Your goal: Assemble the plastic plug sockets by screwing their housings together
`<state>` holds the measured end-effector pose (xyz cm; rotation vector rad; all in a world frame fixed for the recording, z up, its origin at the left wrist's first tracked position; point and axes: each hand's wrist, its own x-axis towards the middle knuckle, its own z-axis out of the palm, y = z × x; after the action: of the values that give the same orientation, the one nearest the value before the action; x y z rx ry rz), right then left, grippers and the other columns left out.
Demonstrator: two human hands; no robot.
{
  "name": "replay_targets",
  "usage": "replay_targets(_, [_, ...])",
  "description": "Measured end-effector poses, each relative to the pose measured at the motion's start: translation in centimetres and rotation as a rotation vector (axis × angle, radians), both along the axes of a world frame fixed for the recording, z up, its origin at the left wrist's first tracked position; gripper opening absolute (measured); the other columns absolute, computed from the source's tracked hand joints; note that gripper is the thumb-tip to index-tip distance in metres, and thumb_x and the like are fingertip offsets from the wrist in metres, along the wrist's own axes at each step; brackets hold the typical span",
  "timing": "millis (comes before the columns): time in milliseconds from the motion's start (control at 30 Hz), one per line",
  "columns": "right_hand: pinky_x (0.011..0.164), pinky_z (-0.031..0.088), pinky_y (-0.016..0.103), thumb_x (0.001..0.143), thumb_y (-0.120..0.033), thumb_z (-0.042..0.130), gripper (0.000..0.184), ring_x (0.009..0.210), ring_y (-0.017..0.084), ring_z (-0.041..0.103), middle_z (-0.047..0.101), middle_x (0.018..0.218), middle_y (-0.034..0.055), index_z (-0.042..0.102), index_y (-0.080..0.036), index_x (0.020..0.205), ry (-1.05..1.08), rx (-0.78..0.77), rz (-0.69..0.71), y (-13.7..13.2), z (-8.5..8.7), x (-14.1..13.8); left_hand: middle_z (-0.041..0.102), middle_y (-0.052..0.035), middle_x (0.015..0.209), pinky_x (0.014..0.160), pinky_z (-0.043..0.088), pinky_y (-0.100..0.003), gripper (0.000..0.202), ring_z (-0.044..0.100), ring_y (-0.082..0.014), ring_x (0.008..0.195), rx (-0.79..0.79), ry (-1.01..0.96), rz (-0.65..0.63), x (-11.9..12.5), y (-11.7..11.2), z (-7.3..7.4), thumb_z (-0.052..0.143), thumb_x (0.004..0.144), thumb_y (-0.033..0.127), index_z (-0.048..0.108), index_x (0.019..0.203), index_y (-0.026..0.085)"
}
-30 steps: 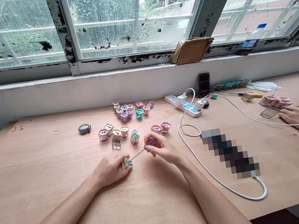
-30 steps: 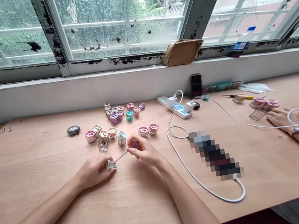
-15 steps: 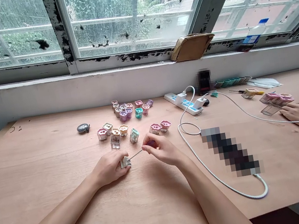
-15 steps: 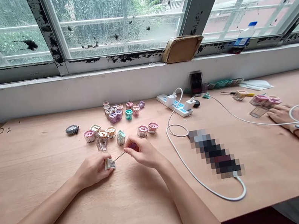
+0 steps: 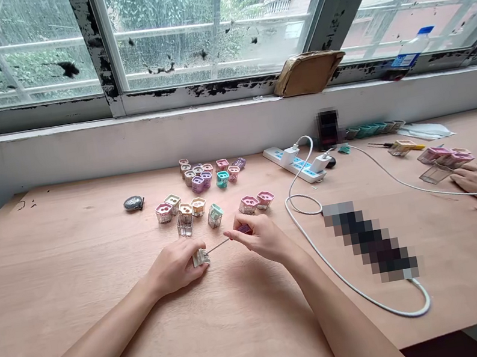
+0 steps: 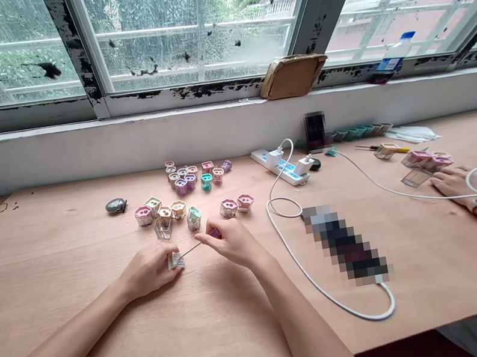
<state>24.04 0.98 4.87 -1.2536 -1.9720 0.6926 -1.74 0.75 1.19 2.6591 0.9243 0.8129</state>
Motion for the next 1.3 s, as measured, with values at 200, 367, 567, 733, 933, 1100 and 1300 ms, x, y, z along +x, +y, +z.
replay_targets(200, [0.057,0.038,0.026,0.093,-0.039,0.059,0.025,0.062,0.015,0.049,0.055,0.07,0.0012,0.055,-0.02,0.078,0.057,-0.027,0.113,-0.3,0.7,-0.1,0.068,-0.0045,0.092,0.069,0.049,-0.027,0.023,0.063,-0.0176,0.077,-0.004,0.014,-0.002,0.0,0.1,0.0,0.065,0.088,0.023,0.058,0.109,0.019])
replay_targets(367, [0.065,0.046,0.027,0.089,-0.023,0.057,0.005,0.07,0.016,0.057,0.062,0.082,0.0033,0.058,-0.02,0.084,0.063,-0.045,0.204,-0.7,1.3,0.0,0.067,-0.0037,0.091,0.069,0.047,-0.027,0.021,0.062,-0.017,0.077,-0.016,0.014,-0.004,0.0,0.1,0.0,0.065,0.088,0.022,0.058,0.107,0.019])
replay_targets(567, [0.055,0.038,0.027,0.092,-0.036,0.063,0.029,0.058,0.015,0.051,0.058,0.064,0.0013,0.054,-0.019,0.071,-0.055,0.047,0.033,-0.4,0.5,0.0,0.066,-0.0029,0.088,0.066,0.046,-0.026,0.021,0.06,-0.0163,0.073,-0.018,0.014,0.004,0.0,0.1,0.1,0.066,0.086,0.021,0.059,0.107,0.019])
replay_targets(733, [0.058,0.04,0.027,0.093,-0.032,0.062,0.02,0.062,0.016,0.054,0.062,0.071,0.0024,0.055,-0.02,0.078,-0.076,0.085,0.099,-0.8,1.0,-0.3,0.066,-0.0027,0.088,0.066,0.046,-0.026,0.02,0.06,-0.016,0.072,-0.023,0.012,0.001,0.0,0.0,0.3,0.065,0.087,0.022,0.059,0.106,0.019])
replay_targets(933, [0.057,0.041,0.027,0.091,-0.035,0.063,0.024,0.062,0.015,0.053,0.06,0.069,0.0016,0.054,-0.02,0.075,0.01,0.003,0.106,-0.6,0.8,0.0,0.065,-0.0025,0.087,0.066,0.047,-0.026,0.019,0.06,-0.0161,0.072,-0.034,0.008,0.0,0.1,0.0,0.3,0.065,0.088,0.022,0.059,0.105,0.02])
replay_targets(1100, [0.055,0.038,0.026,0.092,-0.041,0.063,0.03,0.059,0.014,0.049,0.056,0.066,0.0006,0.053,-0.02,0.072,-0.019,0.009,0.079,-0.6,0.7,-0.1,0.066,-0.0037,0.09,0.068,0.048,-0.027,0.022,0.061,-0.0168,0.075,-0.03,0.013,0.0,0.0,0.0,0.0,0.065,0.088,0.023,0.059,0.109,0.019])
replay_targets(1300, [0.058,0.042,0.026,0.09,-0.034,0.065,0.019,0.064,0.015,0.055,0.061,0.073,0.0016,0.057,-0.02,0.08,0.049,-0.061,0.141,-0.7,0.9,-0.1,0.065,-0.0028,0.088,0.067,0.047,-0.026,0.021,0.06,-0.0162,0.073,-0.039,0.006,-0.002,0.1,0.1,0.1,0.065,0.088,0.022,0.059,0.107,0.019])
